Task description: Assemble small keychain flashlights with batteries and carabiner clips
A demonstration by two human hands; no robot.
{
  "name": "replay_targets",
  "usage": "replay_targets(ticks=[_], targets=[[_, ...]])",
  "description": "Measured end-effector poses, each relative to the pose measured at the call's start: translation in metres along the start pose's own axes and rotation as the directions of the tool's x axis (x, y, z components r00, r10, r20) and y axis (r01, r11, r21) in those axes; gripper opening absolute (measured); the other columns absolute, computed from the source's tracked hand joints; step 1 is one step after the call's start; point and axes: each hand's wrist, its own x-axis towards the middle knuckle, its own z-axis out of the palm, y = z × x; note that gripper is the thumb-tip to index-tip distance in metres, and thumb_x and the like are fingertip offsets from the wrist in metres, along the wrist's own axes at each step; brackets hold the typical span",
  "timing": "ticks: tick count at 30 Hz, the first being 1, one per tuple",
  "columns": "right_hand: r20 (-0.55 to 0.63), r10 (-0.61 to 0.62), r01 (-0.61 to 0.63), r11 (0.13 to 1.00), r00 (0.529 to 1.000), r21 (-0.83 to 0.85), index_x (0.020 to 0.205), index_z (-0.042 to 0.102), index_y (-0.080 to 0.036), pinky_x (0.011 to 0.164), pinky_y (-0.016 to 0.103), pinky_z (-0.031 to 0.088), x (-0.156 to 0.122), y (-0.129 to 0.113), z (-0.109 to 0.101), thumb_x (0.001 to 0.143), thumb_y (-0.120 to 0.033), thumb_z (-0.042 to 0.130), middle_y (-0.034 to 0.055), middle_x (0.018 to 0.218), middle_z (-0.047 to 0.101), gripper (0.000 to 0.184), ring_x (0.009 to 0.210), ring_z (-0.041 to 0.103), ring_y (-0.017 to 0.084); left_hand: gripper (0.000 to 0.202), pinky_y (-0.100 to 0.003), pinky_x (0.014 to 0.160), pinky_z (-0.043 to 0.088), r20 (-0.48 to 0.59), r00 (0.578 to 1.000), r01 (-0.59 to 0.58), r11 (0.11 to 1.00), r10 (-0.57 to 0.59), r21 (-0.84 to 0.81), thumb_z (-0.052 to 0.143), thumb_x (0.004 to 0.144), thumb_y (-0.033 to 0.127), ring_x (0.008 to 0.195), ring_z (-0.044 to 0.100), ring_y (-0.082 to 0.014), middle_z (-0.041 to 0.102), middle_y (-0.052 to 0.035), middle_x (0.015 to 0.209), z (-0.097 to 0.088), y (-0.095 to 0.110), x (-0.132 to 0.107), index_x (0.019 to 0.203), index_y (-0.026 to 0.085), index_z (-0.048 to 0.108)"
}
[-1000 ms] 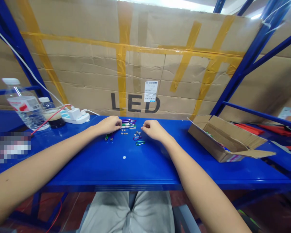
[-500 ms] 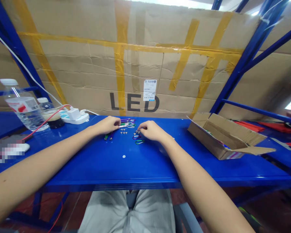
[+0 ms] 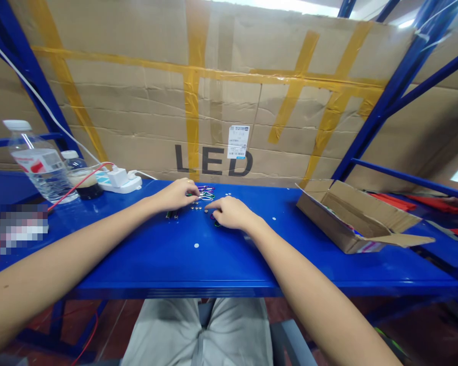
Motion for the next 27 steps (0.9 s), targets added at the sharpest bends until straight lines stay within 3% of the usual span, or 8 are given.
replay_targets(ticks=[4,6,11,18,22,27], targets=[[-0.213,0.067,-0.046,0.994,0.975,0.103,0.103,0.078,-0.02,0.077,0.026,0.048,0.002,0.008,-0.004,0.079,-0.009,0.046,0.0038,0.098,0.078,0.041,0.083,0.068,0.018,0.02,-0.035,0.09,0.041,0.106,0.985,-0.13,0.991,0.133,-0.033,0.061,0.087,0.026,0.101,0.055,-0.024,0.071,-0.0065,0.099,0.005,0.013,-0.001,0.098,0.021,0.076],[-0.259,0.121,-0.091,0.988,0.958,0.126,0.094,0.078,-0.017,0.069,0.026,0.045,0.003,0.014,-0.006,0.079,-0.01,0.046,0.0039,0.084,0.076,0.036,0.071,0.064,0.017,0.02,-0.036,0.091,0.04,0.128,0.98,-0.153,0.988,0.156,-0.029,0.062,0.089,0.03,0.102,0.053,-0.0247,0.072,-0.0065,0.1,0.009,0.017,-0.001,0.099,0.022,0.077],[-0.274,0.168,-0.126,0.978,0.947,0.165,0.086,0.077,-0.014,0.065,0.025,0.041,0.005,0.022,-0.007,0.078,-0.011,0.046,0.0035,0.075,0.073,0.033,0.063,0.057,0.015,0.017,-0.036,0.088,0.037,0.17,0.969,-0.178,0.984,0.178,-0.016,0.06,0.09,0.026,0.097,0.052,-0.0241,0.073,-0.0047,0.094,0.018,0.019,0.004,0.094,0.023,0.077],[-0.268,0.174,-0.129,0.975,0.948,0.178,0.087,0.076,-0.014,0.061,0.025,0.039,0.005,0.021,-0.006,0.077,-0.012,0.046,0.0028,0.075,0.072,0.032,0.06,0.054,0.013,0.003,-0.029,0.077,0.041,0.191,0.978,-0.061,0.99,0.085,-0.129,0.069,0.079,0.017,0.088,0.06,-0.0202,0.072,-0.003,0.086,0.015,0.027,0.007,0.081,0.019,0.071],[-0.272,0.178,-0.131,0.975,0.946,0.179,0.086,0.076,-0.014,0.06,0.025,0.038,0.004,0.022,-0.006,0.077,-0.012,0.046,0.0026,0.074,0.072,0.032,0.058,0.053,0.013,0.009,-0.026,0.068,0.043,0.258,0.964,-0.005,0.982,0.054,-0.188,0.066,0.078,0.012,0.073,0.064,-0.0163,0.073,-0.0017,0.078,0.01,0.033,0.002,0.079,0.017,0.072],[-0.272,0.177,-0.13,0.975,0.946,0.182,0.087,0.076,-0.015,0.059,0.025,0.038,0.004,0.023,-0.005,0.077,-0.013,0.047,0.0024,0.072,0.071,0.032,0.058,0.052,0.013,0.019,-0.027,0.075,0.047,0.264,0.96,-0.065,0.99,0.096,-0.122,0.061,0.079,0.011,0.078,0.067,-0.0169,0.077,-0.0031,0.087,0.006,0.03,0.0,0.086,0.019,0.077]])
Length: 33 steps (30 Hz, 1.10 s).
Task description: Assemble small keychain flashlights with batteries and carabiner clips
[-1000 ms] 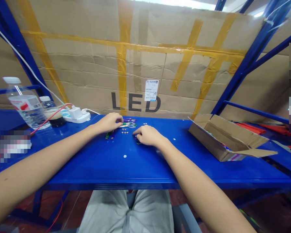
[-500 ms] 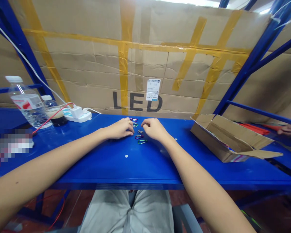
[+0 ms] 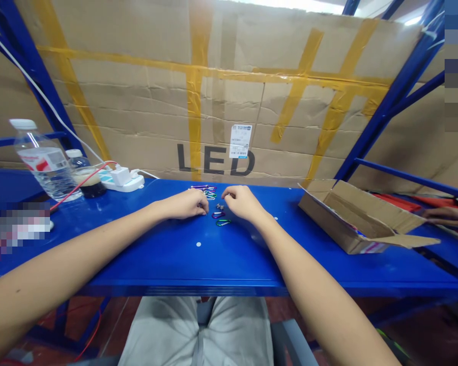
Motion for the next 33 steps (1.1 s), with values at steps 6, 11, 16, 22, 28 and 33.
replay_targets(ticks=[6,11,16,22,28,33], targets=[[-0.005,-0.02,0.021,1.0,1.0,0.005,0.086,0.076,-0.016,0.067,0.026,0.042,0.0,0.001,-0.002,0.078,-0.013,0.047,0.0033,0.08,0.074,0.03,0.065,0.057,0.014,0.021,-0.025,0.067,0.047,0.107,0.993,0.044,0.998,-0.048,0.041,0.064,0.074,0.014,0.076,0.068,-0.0164,0.078,-0.0032,0.089,-0.02,-0.013,-0.011,0.086,0.022,0.08],[-0.003,-0.027,0.027,1.0,1.0,0.01,0.085,0.076,-0.016,0.07,0.026,0.044,-0.001,0.0,-0.002,0.079,-0.012,0.047,0.003,0.079,0.073,0.029,0.068,0.059,0.015,0.021,-0.023,0.059,0.044,0.186,0.971,0.14,0.989,-0.148,0.056,0.063,0.07,0.013,0.064,0.067,-0.0144,0.077,-0.0018,0.074,-0.035,-0.022,-0.02,0.08,0.021,0.08],[0.009,-0.024,0.024,1.0,1.0,0.005,0.085,0.075,-0.016,0.071,0.026,0.044,-0.001,0.0,-0.002,0.079,-0.012,0.047,0.0033,0.081,0.074,0.029,0.071,0.061,0.015,0.021,-0.025,0.063,0.045,0.111,0.984,0.135,0.989,-0.142,0.066,0.064,0.069,0.012,0.061,0.064,-0.0148,0.075,-0.0018,0.07,-0.032,-0.033,-0.018,0.077,0.023,0.08],[0.009,-0.03,0.03,0.999,1.0,0.014,0.083,0.075,-0.016,0.073,0.026,0.045,0.0,0.002,-0.001,0.079,-0.011,0.048,0.0038,0.083,0.074,0.028,0.075,0.063,0.016,0.025,-0.027,0.07,0.047,0.071,0.993,0.096,0.995,-0.098,0.034,0.064,0.071,0.015,0.072,0.064,-0.0166,0.076,-0.0043,0.084,-0.028,-0.045,-0.014,0.087,0.025,0.081],[0.014,-0.028,0.028,1.0,1.0,0.01,0.081,0.074,-0.017,0.073,0.026,0.045,0.0,0.001,-0.001,0.079,-0.011,0.048,0.004,0.085,0.075,0.026,0.077,0.065,0.017,0.033,-0.027,0.068,0.043,0.097,0.994,0.033,0.996,-0.041,0.077,0.059,0.077,0.018,0.073,0.061,-0.0161,0.075,-0.0034,0.086,-0.026,-0.047,-0.011,0.1,0.027,0.08],[0.014,-0.022,0.022,1.0,1.0,0.016,0.08,0.074,-0.017,0.074,0.026,0.045,0.0,0.001,-0.002,0.079,-0.01,0.048,0.004,0.086,0.076,0.026,0.079,0.066,0.017,0.032,-0.028,0.075,0.045,-0.001,0.999,0.048,0.996,-0.048,0.08,0.055,0.08,0.018,0.079,0.063,-0.0172,0.075,-0.0048,0.092,-0.03,-0.049,-0.011,0.099,0.025,0.08]])
